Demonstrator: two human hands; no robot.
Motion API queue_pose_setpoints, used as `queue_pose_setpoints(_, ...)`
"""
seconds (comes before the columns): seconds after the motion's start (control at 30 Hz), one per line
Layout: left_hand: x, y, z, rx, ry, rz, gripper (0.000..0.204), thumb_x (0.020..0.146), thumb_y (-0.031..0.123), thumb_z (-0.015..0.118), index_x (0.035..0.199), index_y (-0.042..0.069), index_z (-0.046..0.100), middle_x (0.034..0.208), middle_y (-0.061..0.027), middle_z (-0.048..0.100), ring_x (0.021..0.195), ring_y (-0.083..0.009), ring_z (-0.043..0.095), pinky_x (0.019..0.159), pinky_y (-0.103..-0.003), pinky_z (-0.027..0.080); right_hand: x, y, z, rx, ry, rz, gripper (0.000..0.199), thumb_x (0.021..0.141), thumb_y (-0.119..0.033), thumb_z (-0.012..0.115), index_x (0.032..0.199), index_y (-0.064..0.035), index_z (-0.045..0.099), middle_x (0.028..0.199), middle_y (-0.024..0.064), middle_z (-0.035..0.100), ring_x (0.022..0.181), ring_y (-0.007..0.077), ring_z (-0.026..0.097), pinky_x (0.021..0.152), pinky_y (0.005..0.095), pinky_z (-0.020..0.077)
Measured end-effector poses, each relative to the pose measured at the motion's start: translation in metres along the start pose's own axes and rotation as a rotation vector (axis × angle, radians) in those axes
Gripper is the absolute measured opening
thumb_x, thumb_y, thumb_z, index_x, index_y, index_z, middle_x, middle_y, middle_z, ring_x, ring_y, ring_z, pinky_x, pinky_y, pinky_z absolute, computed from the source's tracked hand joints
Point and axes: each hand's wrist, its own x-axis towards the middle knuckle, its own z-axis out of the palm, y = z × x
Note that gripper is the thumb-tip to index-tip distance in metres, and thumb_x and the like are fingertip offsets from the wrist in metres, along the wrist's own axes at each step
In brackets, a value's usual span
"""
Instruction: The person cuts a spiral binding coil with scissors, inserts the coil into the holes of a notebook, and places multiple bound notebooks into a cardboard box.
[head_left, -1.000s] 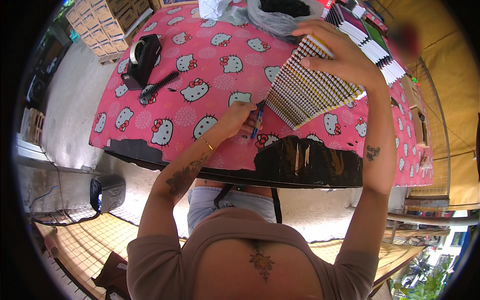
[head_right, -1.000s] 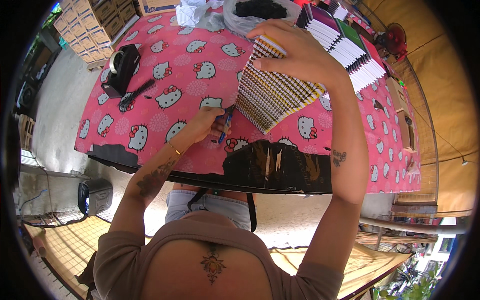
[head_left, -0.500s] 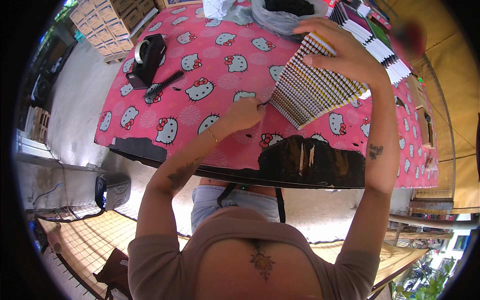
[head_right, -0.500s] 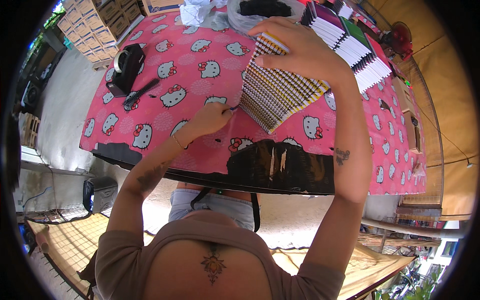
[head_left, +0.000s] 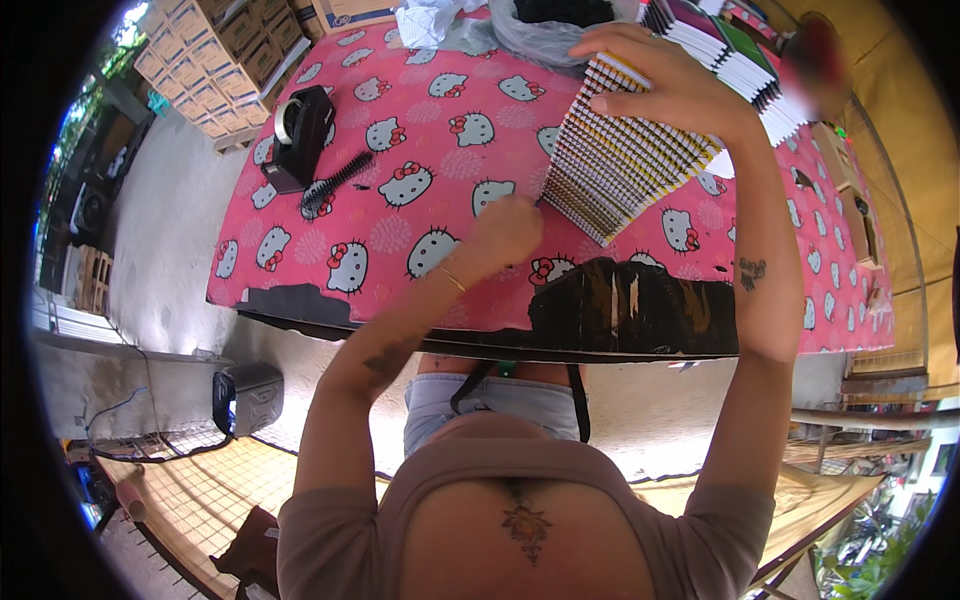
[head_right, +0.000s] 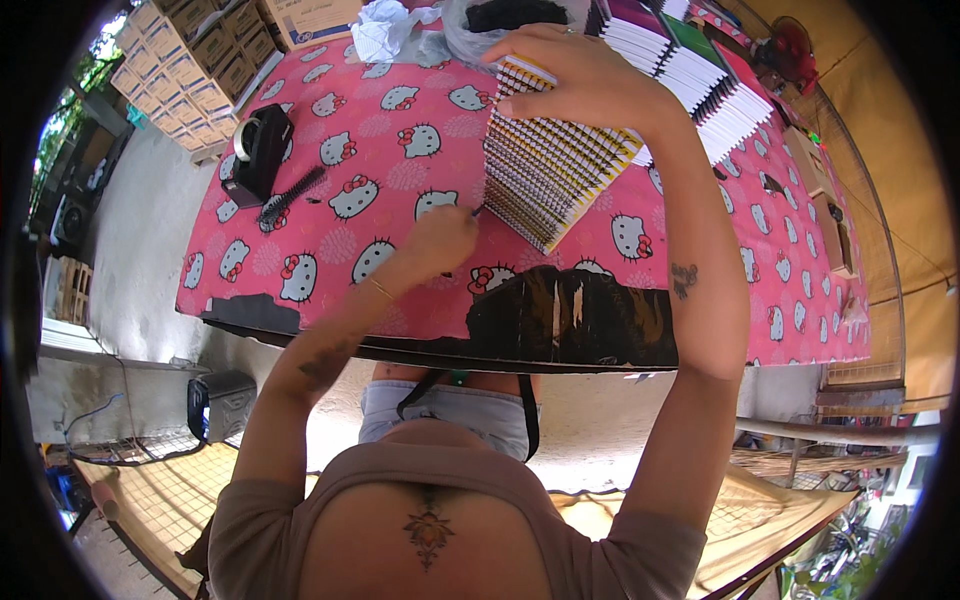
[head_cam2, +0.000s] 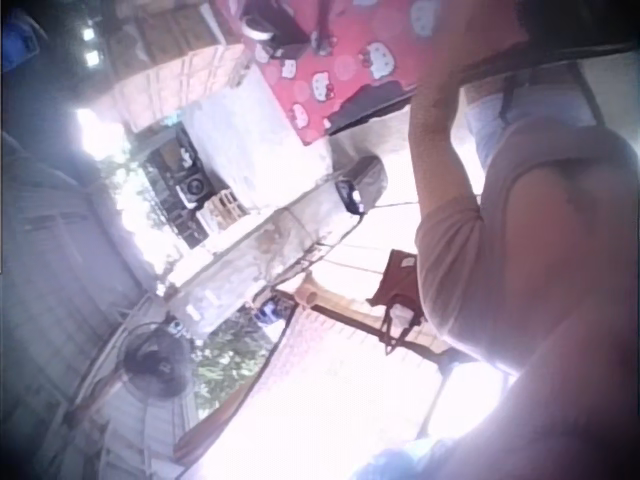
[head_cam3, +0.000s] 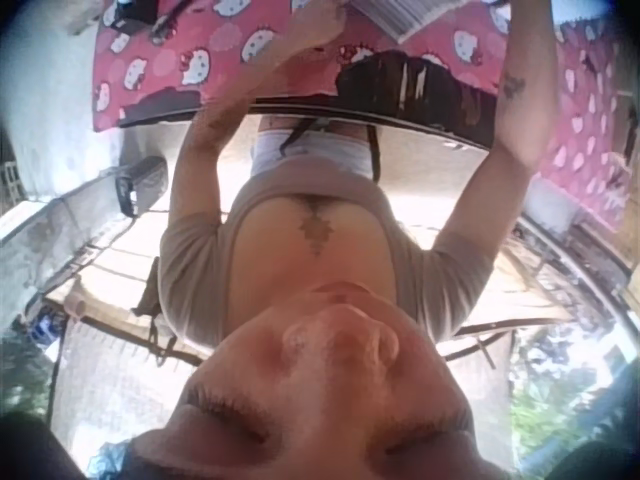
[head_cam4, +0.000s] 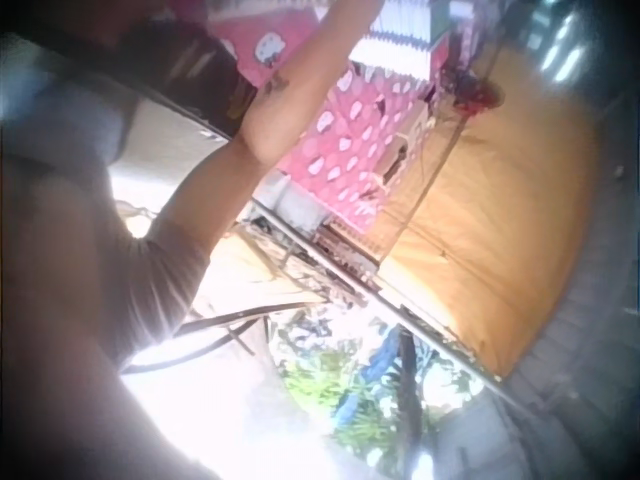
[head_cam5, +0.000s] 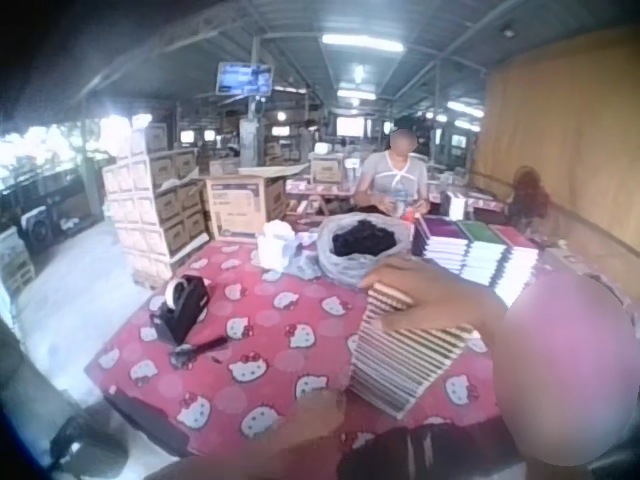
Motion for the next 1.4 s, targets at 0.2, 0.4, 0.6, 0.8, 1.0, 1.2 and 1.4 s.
queue_pose_setpoints(0.2,-0.013,-0.033,-0.018,-1.221,-0.285,-0.357,0.031,0.098,0.021,0.047,0.105,-0.007,0.055,0.094,-0.0228,0.065,0.084,-0.0375,0.07,0.072,-0.048,0.057,0.004,0.004,-0.001,0.02,-0.021,0.029,0.051,0.089,-0.035,0.07,0.131,-0.0103,0.056,0.135,0.0095,0.053,0.13,0.0275,0.046,0.11,0.0381,0.0353)
queue_pose_setpoints(0.4,-0.01,-0.019,-0.013,-1.203,-0.238,-0.384,0.028,0.098,0.021,0.046,0.103,-0.006,0.054,0.09,-0.0207,0.065,0.083,-0.0364,0.071,0.071,-0.047,0.057,0.002,0.01,0.002,0.013,0.014,0.018,0.057,0.084,-0.05,0.067,0.129,-0.0161,0.059,0.133,0.0092,0.057,0.128,0.0291,0.049,0.105,0.0408,0.039)
queue_pose_setpoints(0.6,-0.001,-0.022,-0.006,-1.036,-0.188,-0.356,0.026,0.097,0.019,0.046,0.094,-0.004,0.057,0.082,-0.018,0.066,0.074,-0.0325,0.07,0.062,-0.048,0.056,0.002,0.009,0.002,0.048,0.0,0.031,0.057,0.084,-0.051,0.067,0.129,-0.0165,0.059,0.134,0.009,0.057,0.127,0.0287,0.05,0.105,0.0404,0.039)
queue_pose_setpoints(0.8,-0.008,-0.002,0.016,0.524,0.143,0.307,0.027,0.09,0.014,0.047,0.081,-0.004,0.065,0.083,-0.0237,0.067,0.076,-0.0375,0.069,0.067,-0.047,0.056,0.003,0.003,0.003,0.263,0.016,0.151,0.046,0.092,-0.047,0.06,0.126,-0.0147,0.061,0.128,0.0084,0.06,0.122,0.0244,0.054,0.103,0.0395,0.04)
queue_pose_setpoints(1.0,0.007,0.003,-0.049,-0.023,-0.365,-0.085,0.036,0.089,0.027,0.05,0.101,-0.002,0.067,0.104,-0.027,0.067,0.088,-0.0406,0.068,0.081,-0.049,0.055,-0.02,0.036,-0.034,1.424,0.89,0.108,0.04,0.102,-0.037,0.051,0.122,-0.0038,0.056,0.12,0.0101,0.064,0.113,0.022,0.06,0.099,0.0373,0.0464)
queue_pose_setpoints(1.2,-0.028,-0.065,-0.024,0.544,0.504,0.241,0.044,0.088,0.025,0.06,0.125,0.002,0.06,0.103,-0.0224,0.063,0.099,-0.0368,0.062,0.082,-0.048,0.052,-0.138,0.049,0.027,1.173,0.996,0.686,0.034,0.105,-0.029,0.041,0.118,-0.0045,0.061,0.113,0.0049,0.065,0.101,0.0148,0.058,0.091,0.0282,0.0425)
queue_pose_setpoints(1.4,-0.018,0.018,0.044,-0.974,0.059,-0.037,0.055,0.09,0.032,0.067,0.133,0.004,0.05,0.12,-0.0125,0.054,0.105,-0.029,0.055,0.092,-0.042,0.047,-0.175,0.015,0.172,1.357,0.691,1.227,0.07,0.098,-0.063,0.037,0.144,-0.0116,0.045,0.142,0.0129,0.048,0.13,0.0276,0.043,0.107,0.0465,0.0341)
